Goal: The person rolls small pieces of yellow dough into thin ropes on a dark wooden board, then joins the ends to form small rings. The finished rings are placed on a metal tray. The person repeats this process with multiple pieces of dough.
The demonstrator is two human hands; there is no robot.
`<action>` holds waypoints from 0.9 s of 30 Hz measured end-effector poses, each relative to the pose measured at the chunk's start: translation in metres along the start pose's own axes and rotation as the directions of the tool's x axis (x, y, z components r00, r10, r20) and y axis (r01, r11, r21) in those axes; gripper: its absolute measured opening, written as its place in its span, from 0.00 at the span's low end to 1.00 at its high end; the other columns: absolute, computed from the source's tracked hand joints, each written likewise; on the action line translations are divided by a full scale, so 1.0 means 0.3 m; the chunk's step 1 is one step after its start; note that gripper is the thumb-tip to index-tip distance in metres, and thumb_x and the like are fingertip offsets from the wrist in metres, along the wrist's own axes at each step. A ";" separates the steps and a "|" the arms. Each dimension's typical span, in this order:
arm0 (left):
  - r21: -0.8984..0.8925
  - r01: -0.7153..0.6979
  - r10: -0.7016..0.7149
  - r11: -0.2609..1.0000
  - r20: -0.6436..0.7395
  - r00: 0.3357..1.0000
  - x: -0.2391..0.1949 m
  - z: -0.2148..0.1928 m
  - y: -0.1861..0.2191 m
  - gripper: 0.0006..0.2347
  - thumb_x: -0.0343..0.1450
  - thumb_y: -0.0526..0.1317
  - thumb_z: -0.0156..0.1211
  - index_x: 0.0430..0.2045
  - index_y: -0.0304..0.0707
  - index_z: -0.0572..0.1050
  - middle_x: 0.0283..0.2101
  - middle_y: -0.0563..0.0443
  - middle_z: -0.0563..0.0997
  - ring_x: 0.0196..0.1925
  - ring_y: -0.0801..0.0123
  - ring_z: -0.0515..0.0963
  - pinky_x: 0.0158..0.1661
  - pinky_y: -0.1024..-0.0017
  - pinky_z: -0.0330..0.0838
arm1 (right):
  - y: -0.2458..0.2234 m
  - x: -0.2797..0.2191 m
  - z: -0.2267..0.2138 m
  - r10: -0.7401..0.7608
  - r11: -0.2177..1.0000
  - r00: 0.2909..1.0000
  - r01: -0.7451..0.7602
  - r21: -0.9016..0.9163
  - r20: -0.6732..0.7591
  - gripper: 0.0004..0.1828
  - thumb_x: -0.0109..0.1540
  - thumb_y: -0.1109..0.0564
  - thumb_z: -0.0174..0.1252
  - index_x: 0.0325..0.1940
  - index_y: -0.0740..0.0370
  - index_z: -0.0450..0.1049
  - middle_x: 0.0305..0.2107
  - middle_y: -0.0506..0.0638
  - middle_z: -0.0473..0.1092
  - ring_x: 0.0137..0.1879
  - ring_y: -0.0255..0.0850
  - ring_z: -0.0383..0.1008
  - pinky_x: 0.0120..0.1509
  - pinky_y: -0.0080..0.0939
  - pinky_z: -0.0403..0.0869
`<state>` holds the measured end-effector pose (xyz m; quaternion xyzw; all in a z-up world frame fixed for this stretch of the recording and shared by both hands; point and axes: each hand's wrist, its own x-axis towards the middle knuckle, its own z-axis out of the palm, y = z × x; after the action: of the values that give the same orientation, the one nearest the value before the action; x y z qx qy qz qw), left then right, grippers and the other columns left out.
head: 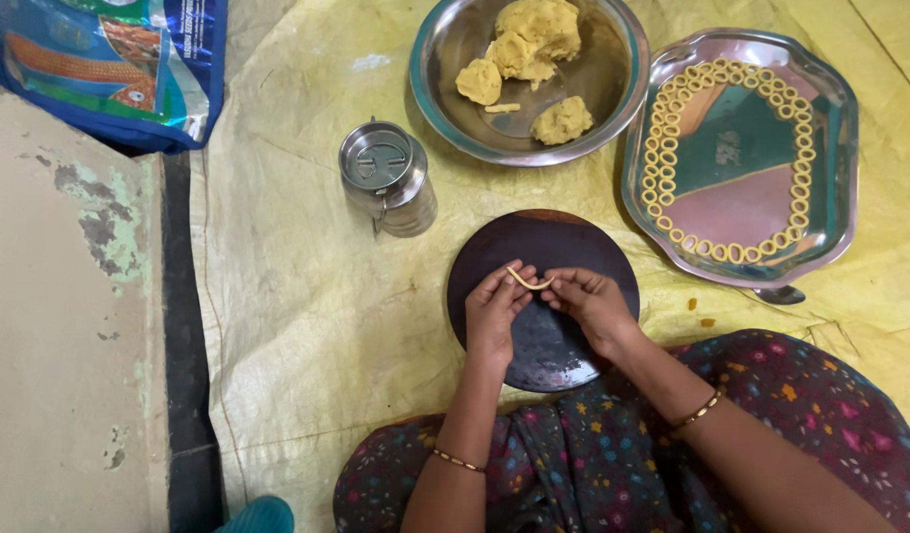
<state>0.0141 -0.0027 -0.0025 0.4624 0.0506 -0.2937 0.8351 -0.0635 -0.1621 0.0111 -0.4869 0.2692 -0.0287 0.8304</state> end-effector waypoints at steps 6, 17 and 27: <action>0.041 0.026 -0.025 0.999 -0.031 0.999 -0.015 0.014 0.004 0.12 0.75 0.38 0.59 0.50 0.32 0.80 0.46 0.47 0.86 0.44 0.73 0.84 0.45 0.75 0.77 | -0.023 0.000 0.009 -0.021 1.000 0.999 0.021 -0.020 -0.025 0.10 0.66 0.60 0.59 0.51 0.66 0.77 0.37 0.49 0.77 0.43 0.34 0.77 0.48 0.35 0.75; 0.018 0.036 -0.036 0.999 -0.020 0.999 -0.028 0.020 -0.029 0.11 0.72 0.34 0.64 0.48 0.35 0.80 0.40 0.52 0.86 0.39 0.78 0.82 0.40 0.79 0.74 | -0.028 -0.008 0.049 -0.166 0.985 0.986 0.165 -0.046 -0.028 0.10 0.65 0.61 0.60 0.51 0.62 0.75 0.33 0.46 0.75 0.38 0.30 0.75 0.44 0.32 0.73; -0.045 -0.044 0.042 0.998 -0.033 0.999 -0.044 0.050 0.010 0.06 0.71 0.32 0.66 0.40 0.35 0.78 0.38 0.50 0.86 0.37 0.77 0.82 0.38 0.79 0.74 | -0.029 -0.008 0.043 -0.101 0.993 0.995 0.101 0.052 -0.005 0.08 0.67 0.61 0.59 0.48 0.67 0.78 0.35 0.50 0.77 0.39 0.34 0.77 0.48 0.36 0.77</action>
<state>0.0019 -0.0076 0.0128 0.4488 0.0608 -0.2669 0.8507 -0.0574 -0.1558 0.0242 -0.4783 0.2443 -0.0784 0.8399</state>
